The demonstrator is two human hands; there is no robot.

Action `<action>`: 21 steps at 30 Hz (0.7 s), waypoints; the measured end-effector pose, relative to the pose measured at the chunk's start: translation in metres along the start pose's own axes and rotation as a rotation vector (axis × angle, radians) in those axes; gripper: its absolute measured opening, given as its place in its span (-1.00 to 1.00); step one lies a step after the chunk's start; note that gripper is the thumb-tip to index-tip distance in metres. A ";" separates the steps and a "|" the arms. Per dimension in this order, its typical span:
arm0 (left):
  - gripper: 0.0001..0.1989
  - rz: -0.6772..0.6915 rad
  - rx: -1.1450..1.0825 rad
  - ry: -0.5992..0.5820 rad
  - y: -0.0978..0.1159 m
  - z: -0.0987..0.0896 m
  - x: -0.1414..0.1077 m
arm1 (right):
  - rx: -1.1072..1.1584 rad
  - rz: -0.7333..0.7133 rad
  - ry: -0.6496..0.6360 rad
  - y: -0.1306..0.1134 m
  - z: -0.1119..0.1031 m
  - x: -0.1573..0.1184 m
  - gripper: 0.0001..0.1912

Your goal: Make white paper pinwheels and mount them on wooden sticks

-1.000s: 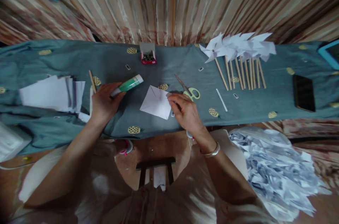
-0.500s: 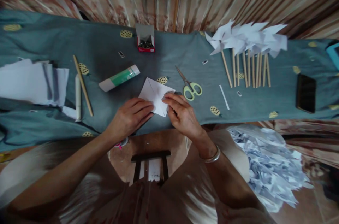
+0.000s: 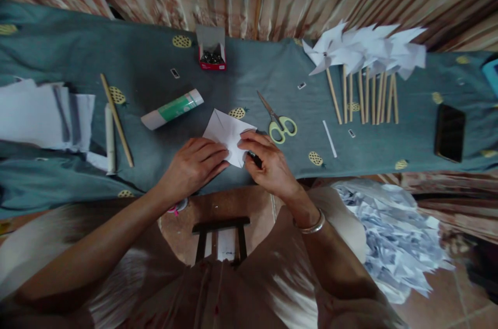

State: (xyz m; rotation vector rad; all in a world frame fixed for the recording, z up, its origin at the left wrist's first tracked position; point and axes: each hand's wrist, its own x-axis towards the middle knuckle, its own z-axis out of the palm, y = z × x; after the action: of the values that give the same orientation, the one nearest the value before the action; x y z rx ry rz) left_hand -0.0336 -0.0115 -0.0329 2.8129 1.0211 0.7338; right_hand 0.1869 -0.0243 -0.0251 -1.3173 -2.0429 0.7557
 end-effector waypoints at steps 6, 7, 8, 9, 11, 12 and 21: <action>-0.86 0.039 0.009 0.039 0.001 0.001 0.001 | 0.073 0.040 0.013 0.003 0.001 0.000 -0.74; -0.87 0.037 0.007 0.042 0.002 0.001 0.001 | 0.097 0.045 0.014 0.003 0.001 -0.001 -0.73; -0.87 0.031 0.003 0.045 0.002 0.000 0.001 | 0.122 0.050 0.014 0.004 0.001 -0.001 -0.73; -0.87 0.025 -0.006 0.053 0.003 0.000 0.000 | 0.148 0.054 0.011 0.004 0.001 -0.002 -0.74; -0.88 0.016 -0.039 0.072 0.006 0.000 0.000 | 0.198 0.065 0.000 0.003 0.000 -0.003 -0.76; -0.88 0.015 -0.060 0.075 0.007 -0.001 -0.001 | 0.222 0.072 -0.009 0.003 0.000 -0.003 -0.80; -0.90 -0.013 -0.163 0.070 0.015 -0.002 -0.007 | 0.239 0.113 0.024 -0.003 0.006 -0.001 -0.96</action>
State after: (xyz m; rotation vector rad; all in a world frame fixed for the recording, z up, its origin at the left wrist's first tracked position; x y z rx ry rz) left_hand -0.0301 -0.0277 -0.0302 2.6571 0.9418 0.8767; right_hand 0.1815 -0.0274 -0.0275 -1.3041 -1.8070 0.9968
